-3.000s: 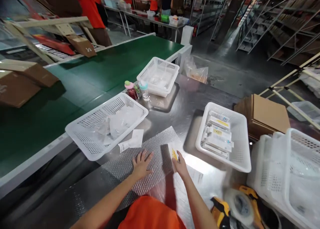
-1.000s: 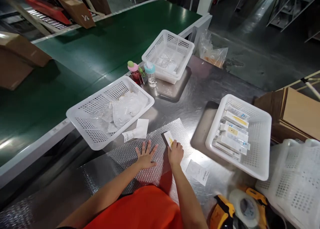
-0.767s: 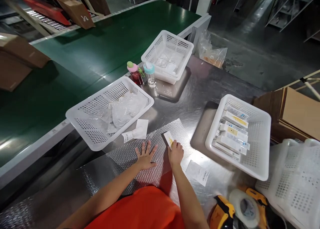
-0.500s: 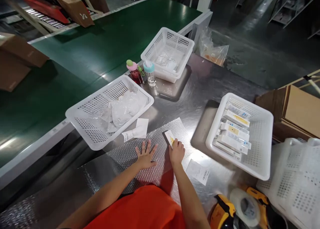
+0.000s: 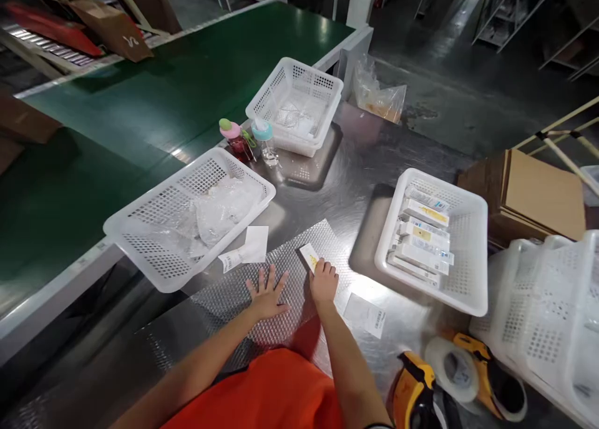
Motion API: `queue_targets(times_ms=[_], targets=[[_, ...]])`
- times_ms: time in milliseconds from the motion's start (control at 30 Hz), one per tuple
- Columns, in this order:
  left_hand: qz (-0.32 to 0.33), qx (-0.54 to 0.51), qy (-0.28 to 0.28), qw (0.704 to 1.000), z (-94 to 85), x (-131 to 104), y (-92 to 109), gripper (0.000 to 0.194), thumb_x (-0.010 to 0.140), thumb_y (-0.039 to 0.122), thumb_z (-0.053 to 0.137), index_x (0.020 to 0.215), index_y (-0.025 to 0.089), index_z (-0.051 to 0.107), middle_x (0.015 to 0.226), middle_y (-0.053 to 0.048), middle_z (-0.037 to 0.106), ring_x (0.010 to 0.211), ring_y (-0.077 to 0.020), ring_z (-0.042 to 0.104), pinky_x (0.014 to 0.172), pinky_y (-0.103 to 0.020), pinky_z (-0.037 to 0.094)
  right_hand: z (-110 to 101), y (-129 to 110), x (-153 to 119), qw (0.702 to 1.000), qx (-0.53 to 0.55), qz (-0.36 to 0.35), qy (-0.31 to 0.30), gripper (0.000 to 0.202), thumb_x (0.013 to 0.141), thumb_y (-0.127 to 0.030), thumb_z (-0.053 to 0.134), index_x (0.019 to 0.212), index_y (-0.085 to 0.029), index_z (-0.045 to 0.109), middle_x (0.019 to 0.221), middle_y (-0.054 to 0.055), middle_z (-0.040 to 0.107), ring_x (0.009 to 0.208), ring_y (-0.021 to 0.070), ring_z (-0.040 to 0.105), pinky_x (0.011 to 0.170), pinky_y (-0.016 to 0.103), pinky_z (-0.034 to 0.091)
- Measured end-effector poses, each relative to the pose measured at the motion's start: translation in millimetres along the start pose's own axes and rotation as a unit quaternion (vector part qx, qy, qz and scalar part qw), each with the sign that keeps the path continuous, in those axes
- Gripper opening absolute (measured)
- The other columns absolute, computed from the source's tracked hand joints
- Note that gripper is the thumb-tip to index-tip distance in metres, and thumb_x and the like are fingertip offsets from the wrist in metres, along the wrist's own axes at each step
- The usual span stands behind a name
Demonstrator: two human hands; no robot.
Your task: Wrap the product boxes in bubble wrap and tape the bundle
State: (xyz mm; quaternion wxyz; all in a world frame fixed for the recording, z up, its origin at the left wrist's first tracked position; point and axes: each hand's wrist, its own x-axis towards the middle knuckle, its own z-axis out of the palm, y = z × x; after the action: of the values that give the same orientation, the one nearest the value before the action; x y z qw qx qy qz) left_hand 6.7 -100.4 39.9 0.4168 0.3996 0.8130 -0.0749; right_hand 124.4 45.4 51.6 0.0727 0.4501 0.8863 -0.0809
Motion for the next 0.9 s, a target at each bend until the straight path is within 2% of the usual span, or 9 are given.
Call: queue_targets(times_ms=[233, 367, 433, 500, 567, 600, 700, 800, 900], targets=[[0.009, -0.006, 0.022, 1.000, 1.4, -1.6, -1.1, 0.111, 0.074, 0.057, 0.067, 0.157, 0.034, -0.002, 0.160, -0.012, -0.029, 0.142, -0.0468, -0.031, 0.104, -0.080, -0.009, -14.3, 6.1, 4.3, 0.997, 0.061, 0.006, -0.045, 0.053, 0.097, -0.046, 0.050, 0.138, -0.012, 0.048, 0.121, 0.017, 0.061, 0.108, 0.0300, 0.056, 0.086, 0.039, 0.045], [-0.005, -0.020, 0.049, 0.999, -9.0, -10.7, 4.7, 0.095, 0.078, 0.049, 0.067, 0.158, 0.033, 0.017, 0.167, -0.013, -0.011, 0.149, -0.0465, -0.017, 0.108, -0.077, -0.005, -30.6, 37.6, 16.4, 0.993, 0.100, 0.049, -0.043, 0.039, 0.103, -0.033, 0.035, 0.133, -0.014, 0.053, 0.119, 0.014, 0.063, 0.109, 0.0234, 0.058, 0.090, 0.033, 0.043], [-0.004, -0.093, 0.117, 0.989, -17.9, -12.5, 14.9, 0.071, 0.083, 0.040, 0.063, 0.150, 0.027, 0.043, 0.166, -0.017, 0.012, 0.151, -0.0446, 0.000, 0.112, -0.073, 0.001, -35.6, 54.6, 23.4, 0.992, 0.096, 0.081, -0.025, 0.038, 0.102, -0.027, 0.037, 0.132, -0.011, 0.053, 0.123, 0.016, 0.060, 0.112, 0.0247, 0.057, 0.091, 0.033, 0.042], [-0.001, -0.247, 0.155, 0.957, -26.1, -8.1, 31.6, 0.042, 0.086, 0.031, 0.061, 0.126, 0.019, 0.065, 0.152, -0.020, 0.044, 0.146, -0.0391, 0.029, 0.116, -0.064, 0.018, -37.0, 67.0, 30.9, 0.990, 0.094, 0.104, -0.020, 0.037, 0.099, -0.022, 0.042, 0.132, -0.009, 0.054, 0.126, 0.018, 0.058, 0.113, 0.0264, 0.056, 0.090, 0.034, 0.041], [-0.004, -0.385, 0.131, 0.913, -31.1, 3.2, 53.0, 0.020, 0.088, 0.028, 0.059, 0.099, 0.015, 0.069, 0.120, -0.016, 0.067, 0.120, -0.0298, 0.059, 0.107, -0.049, 0.041, -36.5, 74.0, 39.4, 0.989, 0.093, 0.115, -0.022, 0.038, 0.097, -0.018, 0.045, 0.133, -0.009, 0.054, 0.127, 0.018, 0.058, 0.114, 0.0263, 0.056, 0.089, 0.033, 0.040], [-0.009, -0.428, 0.108, 0.897, -31.9, 10.7, 64.3, 0.017, 0.089, 0.028, 0.057, 0.091, 0.015, 0.067, 0.103, -0.013, 0.071, 0.102, -0.0249, 0.067, 0.097, -0.042, 0.050, -36.6, 76.2, 44.1, 0.988, 0.094, 0.118, -0.024, 0.037, 0.096, -0.018, 0.047, 0.132, -0.010, 0.054, 0.126, 0.017, 0.059, 0.113, 0.0258, 0.056, 0.089, 0.032, 0.040], [-0.039, -0.493, 0.064, 0.867, -28.8, 34.6, 92.3, 0.023, 0.095, 0.032, 0.048, 0.084, 0.015, 0.060, 0.070, -0.003, 0.065, 0.062, -0.0161, 0.067, 0.066, -0.030, 0.057, -42.1, 80.9, 57.1, 0.988, 0.095, 0.116, -0.037, 0.028, 0.094, -0.020, 0.054, 0.118, -0.011, 0.064, 0.114, 0.015, 0.065, 0.105, 0.0241, 0.059, 0.085, 0.031, 0.040], [-0.066, -0.552, 0.050, 0.830, -22.2, 52.7, 103.5, 0.022, 0.096, 0.031, 0.046, 0.083, 0.016, 0.057, 0.058, 0.002, 0.057, 0.052, -0.0149, 0.064, 0.057, -0.027, 0.054, -53.2, 83.4, 60.6, 0.991, 0.099, 0.085, -0.042, 0.019, 0.094, -0.021, 0.055, 0.096, -0.012, 0.072, 0.104, 0.013, 0.067, 0.099, 0.0226, 0.060, 0.084, 0.031, 0.041], [-0.074, -0.586, 0.058, 0.805, -15.7, 63.5, 100.9, 0.017, 0.091, 0.028, 0.053, 0.080, 0.016, 0.059, 0.054, 0.002, 0.056, 0.051, -0.0153, 0.062, 0.055, -0.027, 0.052, -55.2, 73.1, 44.9, 0.993, 0.113, 0.023, -0.037, 0.020, 0.094, -0.021, 0.055, 0.088, -0.016, 0.074, 0.105, 0.010, 0.069, 0.100, 0.0202, 0.060, 0.086, 0.028, 0.043]])
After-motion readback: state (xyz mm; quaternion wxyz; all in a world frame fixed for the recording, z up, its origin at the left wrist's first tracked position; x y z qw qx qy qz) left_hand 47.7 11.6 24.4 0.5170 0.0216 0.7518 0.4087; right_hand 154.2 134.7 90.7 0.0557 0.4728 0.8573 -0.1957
